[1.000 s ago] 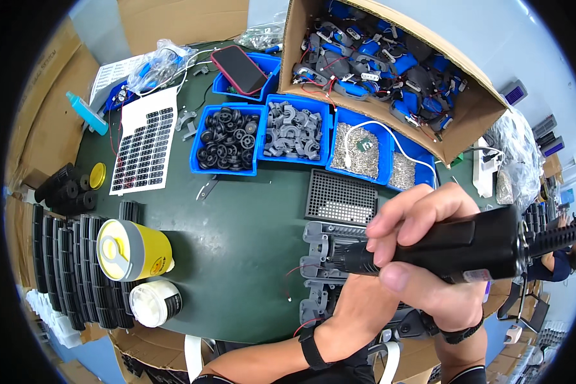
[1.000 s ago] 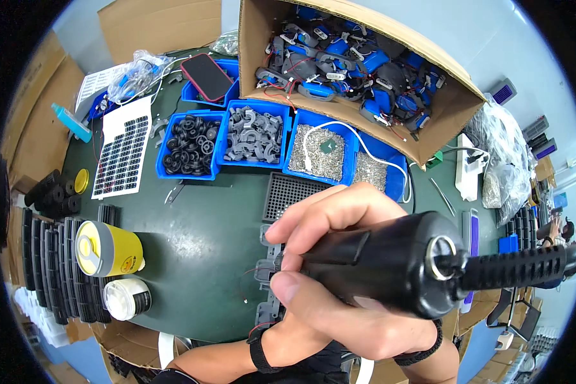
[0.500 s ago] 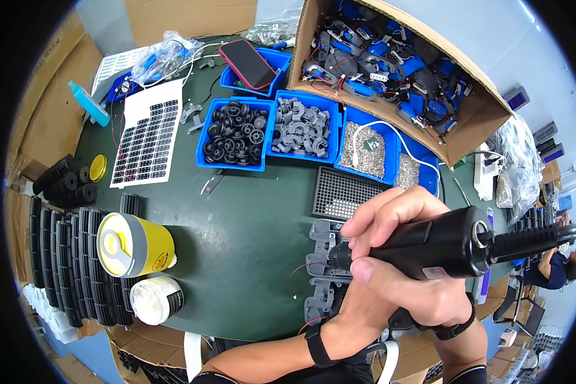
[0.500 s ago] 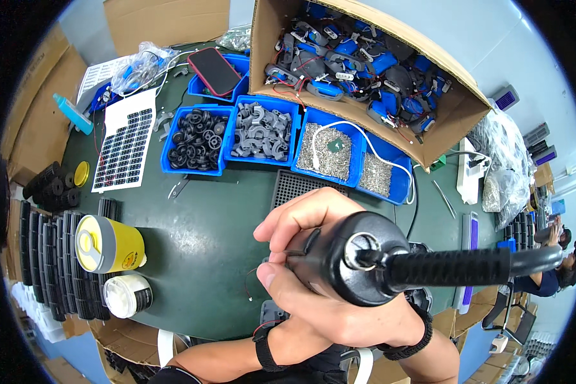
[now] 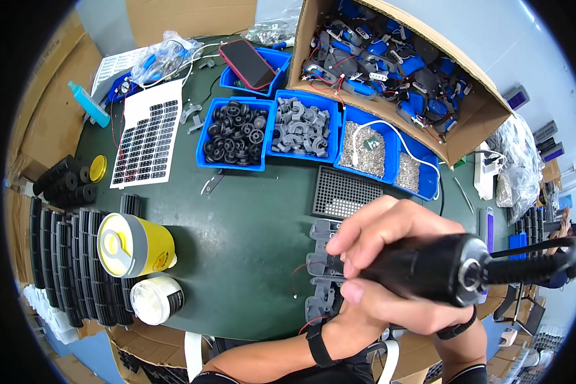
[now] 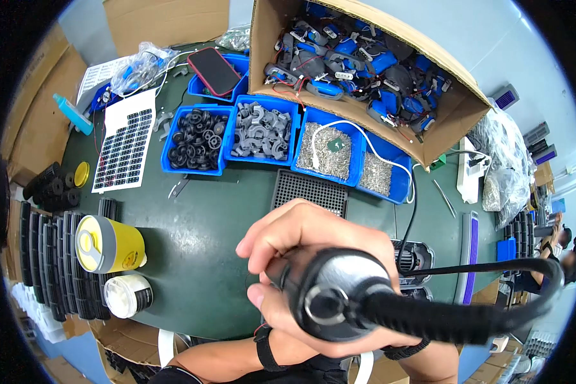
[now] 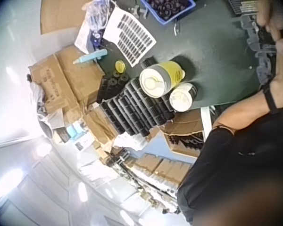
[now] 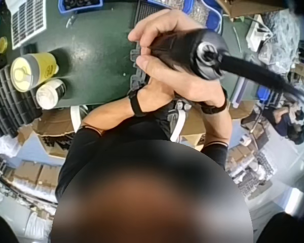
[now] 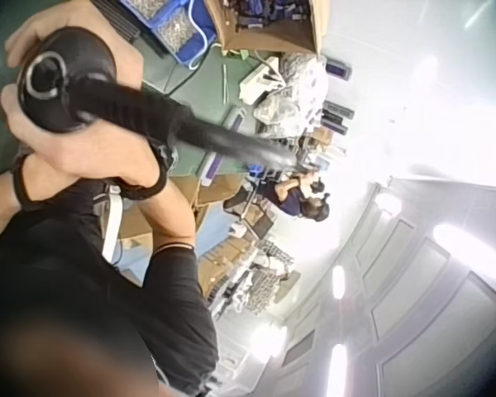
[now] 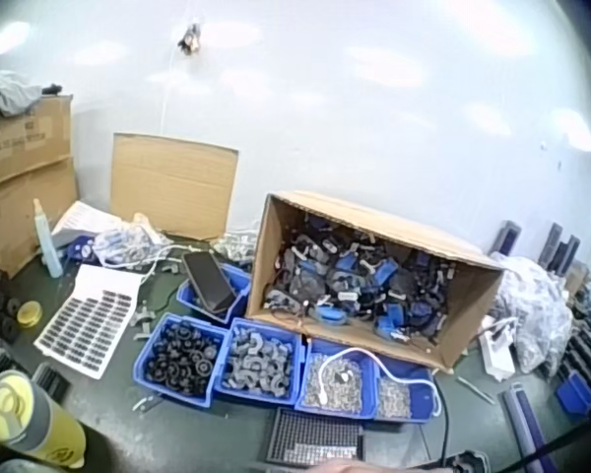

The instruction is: The person assembles a grey electronic device by inserting a black finned component into a housing and securing it with a hot glue gun. They then connect a small blue battery pack to the device's internal wiring and attach a grey top cover, using the glue gun again to seal the assembly.

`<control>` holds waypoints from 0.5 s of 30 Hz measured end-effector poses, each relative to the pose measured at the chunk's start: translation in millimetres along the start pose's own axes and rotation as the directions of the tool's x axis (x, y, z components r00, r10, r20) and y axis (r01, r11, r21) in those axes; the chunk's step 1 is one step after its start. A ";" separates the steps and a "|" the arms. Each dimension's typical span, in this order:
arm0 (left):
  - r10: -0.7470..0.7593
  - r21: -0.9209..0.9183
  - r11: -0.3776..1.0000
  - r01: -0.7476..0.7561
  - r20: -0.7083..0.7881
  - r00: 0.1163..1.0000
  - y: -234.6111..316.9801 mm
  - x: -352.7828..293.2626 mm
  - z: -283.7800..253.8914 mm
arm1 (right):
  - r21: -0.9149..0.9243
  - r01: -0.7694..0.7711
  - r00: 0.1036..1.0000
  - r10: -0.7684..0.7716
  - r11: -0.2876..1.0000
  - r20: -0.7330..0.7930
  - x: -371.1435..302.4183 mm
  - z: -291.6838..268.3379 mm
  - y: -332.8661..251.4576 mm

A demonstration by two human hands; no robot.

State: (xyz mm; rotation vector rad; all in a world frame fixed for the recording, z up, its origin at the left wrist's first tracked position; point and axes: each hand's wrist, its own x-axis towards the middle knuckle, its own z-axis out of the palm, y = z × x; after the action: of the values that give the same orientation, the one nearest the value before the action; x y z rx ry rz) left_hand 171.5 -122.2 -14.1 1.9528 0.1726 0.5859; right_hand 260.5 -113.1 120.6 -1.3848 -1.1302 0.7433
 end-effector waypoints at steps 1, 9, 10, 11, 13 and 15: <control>0.008 0.049 0.999 -0.008 0.011 1.000 0.9 0.3 -0.8 | -0.005 0.056 0.998 -0.056 0.998 -0.009 -0.7 -1.0 -3.0; 0.095 0.427 0.891 -0.154 0.155 0.983 10.0 10.5 -39.8 | 0.091 0.205 0.934 -0.167 0.974 -0.316 2.0 -46.4 17.6; 0.113 0.411 0.899 -0.153 0.119 0.986 8.1 6.5 -47.4 | 0.044 0.154 0.921 -0.128 0.987 -0.367 4.1 -51.0 23.1; 0.130 0.392 0.907 -0.155 0.089 0.987 5.6 2.7 -55.1 | 0.002 0.098 0.901 -0.088 0.995 -0.425 4.4 -55.4 28.1; 0.079 0.412 0.904 -0.113 0.098 0.992 4.2 -5.4 -78.6 | 0.033 0.049 0.886 -0.028 0.998 -0.463 5.1 -63.6 40.3; 0.025 0.470 0.882 -0.017 -0.011 1.000 9.7 -14.4 -97.6 | 0.030 0.037 0.882 -0.019 0.999 -0.471 4.3 -70.8 46.9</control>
State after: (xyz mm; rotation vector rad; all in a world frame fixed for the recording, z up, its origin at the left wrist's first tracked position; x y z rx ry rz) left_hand 111.4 -52.6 22.8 2.4242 0.3297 0.6143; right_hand 336.6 -129.9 86.9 -1.4141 -0.7431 0.3692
